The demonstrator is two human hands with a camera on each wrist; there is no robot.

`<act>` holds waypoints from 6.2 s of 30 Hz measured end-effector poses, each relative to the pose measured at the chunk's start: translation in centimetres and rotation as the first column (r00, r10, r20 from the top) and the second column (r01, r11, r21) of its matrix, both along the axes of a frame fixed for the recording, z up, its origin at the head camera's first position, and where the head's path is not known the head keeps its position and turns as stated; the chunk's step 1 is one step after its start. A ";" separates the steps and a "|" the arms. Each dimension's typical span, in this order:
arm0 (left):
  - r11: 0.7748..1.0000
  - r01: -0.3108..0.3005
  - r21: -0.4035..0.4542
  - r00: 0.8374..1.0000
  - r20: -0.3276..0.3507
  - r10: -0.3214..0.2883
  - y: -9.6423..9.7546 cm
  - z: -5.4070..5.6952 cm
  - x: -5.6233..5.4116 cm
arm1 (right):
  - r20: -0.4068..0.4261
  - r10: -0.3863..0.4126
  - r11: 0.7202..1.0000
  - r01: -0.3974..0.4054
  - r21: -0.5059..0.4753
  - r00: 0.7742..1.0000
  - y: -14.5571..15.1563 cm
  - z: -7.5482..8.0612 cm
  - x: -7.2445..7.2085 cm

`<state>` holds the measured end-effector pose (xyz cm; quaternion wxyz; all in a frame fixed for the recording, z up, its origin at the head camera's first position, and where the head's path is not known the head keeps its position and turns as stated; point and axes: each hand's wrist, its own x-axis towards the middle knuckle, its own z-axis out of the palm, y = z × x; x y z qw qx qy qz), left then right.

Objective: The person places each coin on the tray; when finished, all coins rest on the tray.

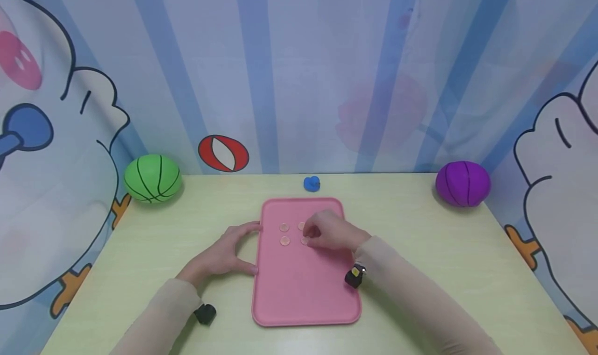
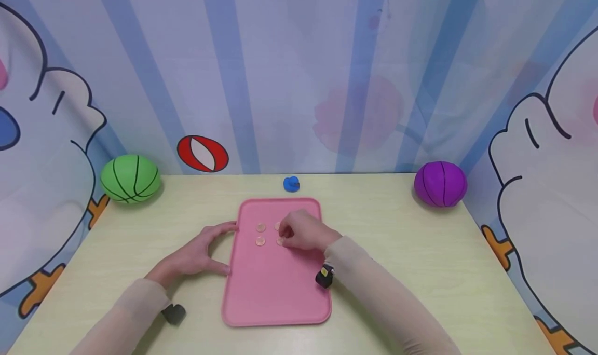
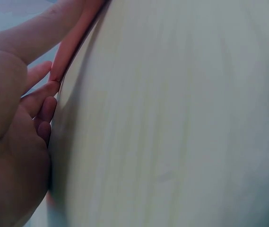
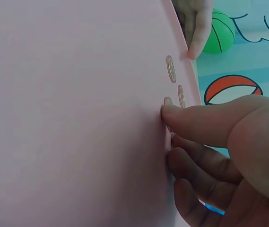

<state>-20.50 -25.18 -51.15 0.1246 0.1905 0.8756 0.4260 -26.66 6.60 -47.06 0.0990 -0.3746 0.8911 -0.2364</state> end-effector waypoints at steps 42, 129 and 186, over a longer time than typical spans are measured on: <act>1.000 0.008 0.001 1.000 -0.017 -0.008 -0.1 -0.1 0.0 | 0.122 -0.034 0.996 0.043 -0.073 0.992 6.3 2.6 -1.5; 1.000 0.015 0.003 0.999 -0.035 -0.015 -0.1 -0.3 0.0 | 0.348 -0.037 0.999 0.022 0.047 0.937 11.7 0.5 -0.6; 1.000 0.001 0.009 1.000 -0.008 -0.001 -0.2 -0.3 0.0 | 0.217 -0.022 1.000 0.018 0.018 0.976 13.3 1.2 -1.5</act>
